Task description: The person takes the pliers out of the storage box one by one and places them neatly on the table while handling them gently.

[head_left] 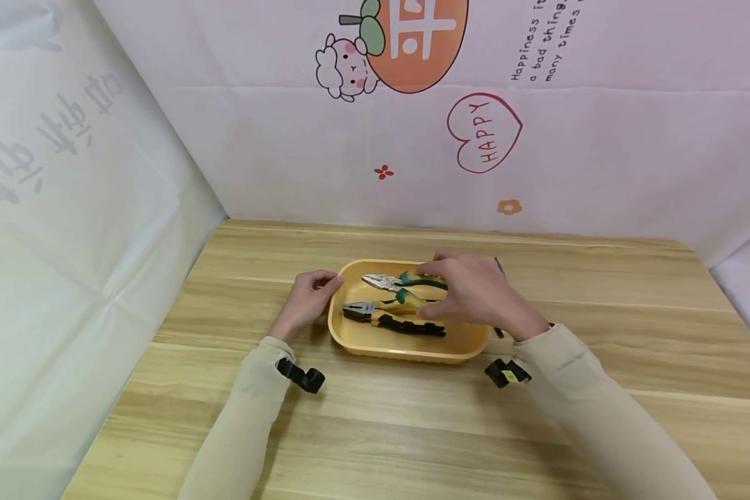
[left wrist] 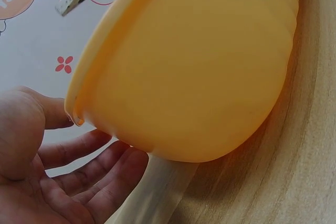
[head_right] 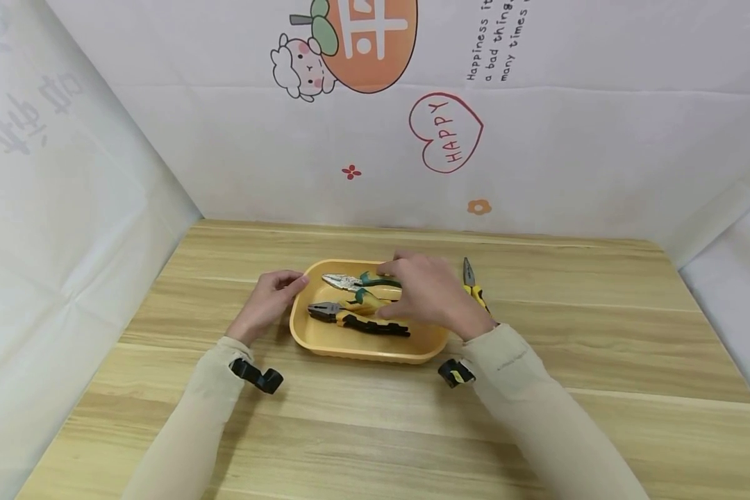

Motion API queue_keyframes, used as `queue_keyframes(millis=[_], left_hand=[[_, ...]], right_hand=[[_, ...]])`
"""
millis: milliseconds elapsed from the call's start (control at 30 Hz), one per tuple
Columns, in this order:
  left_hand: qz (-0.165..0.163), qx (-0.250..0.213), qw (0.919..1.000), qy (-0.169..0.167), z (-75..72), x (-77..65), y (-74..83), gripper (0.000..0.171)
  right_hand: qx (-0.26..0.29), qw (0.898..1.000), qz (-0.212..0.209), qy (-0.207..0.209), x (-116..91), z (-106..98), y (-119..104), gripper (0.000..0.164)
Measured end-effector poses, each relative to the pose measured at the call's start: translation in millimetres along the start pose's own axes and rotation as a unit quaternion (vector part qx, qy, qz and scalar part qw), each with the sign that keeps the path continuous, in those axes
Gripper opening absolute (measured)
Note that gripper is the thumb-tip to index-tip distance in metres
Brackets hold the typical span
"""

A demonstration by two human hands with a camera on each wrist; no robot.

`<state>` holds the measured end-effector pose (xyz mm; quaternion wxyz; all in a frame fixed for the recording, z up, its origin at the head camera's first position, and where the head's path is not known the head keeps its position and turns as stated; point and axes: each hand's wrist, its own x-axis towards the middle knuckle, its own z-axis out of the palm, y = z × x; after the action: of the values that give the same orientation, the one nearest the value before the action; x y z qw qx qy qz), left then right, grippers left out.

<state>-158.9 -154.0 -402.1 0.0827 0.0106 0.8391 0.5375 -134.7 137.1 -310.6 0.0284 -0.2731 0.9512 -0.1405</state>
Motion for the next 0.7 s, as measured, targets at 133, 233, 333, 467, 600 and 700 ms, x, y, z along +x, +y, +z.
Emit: queue_keyframes(millis=[133, 233, 333, 467, 600, 700], left_hand=[[-0.001, -0.009, 1.0000, -0.002, 0.5, -0.6, 0.3, 0.033], [-0.002, -0.016, 0.9999, 0.000, 0.4, -0.7, 0.5, 0.033], [0.000, -0.016, 0.9999, 0.001, 0.1, -1.4, 1.3, 0.033], [0.000, -0.014, 0.9999, 0.000, -0.2, -1.9, 0.9, 0.033], [-0.003, -0.015, 0.9999, -0.001, -0.4, -1.8, -0.1, 0.034], [-0.004, -0.013, 0.9999, -0.001, -0.2, -1.3, -0.1, 0.035]], right_hand=[[0.003, 1.000, 0.008, 0.012, -6.1, -4.0, 7.1, 0.067], [0.000, 1.000, 0.010, 0.021, -10.6, -6.2, 13.0, 0.067], [0.001, 0.999, 0.013, 0.029, -15.6, -8.9, 18.1, 0.067], [0.005, 0.999, 0.019, 0.036, -23.8, -12.9, 23.1, 0.064], [0.010, 0.998, 0.039, 0.038, -31.5, -17.7, 28.6, 0.064], [0.010, 0.997, 0.057, 0.040, -36.0, -20.9, 34.1, 0.064]])
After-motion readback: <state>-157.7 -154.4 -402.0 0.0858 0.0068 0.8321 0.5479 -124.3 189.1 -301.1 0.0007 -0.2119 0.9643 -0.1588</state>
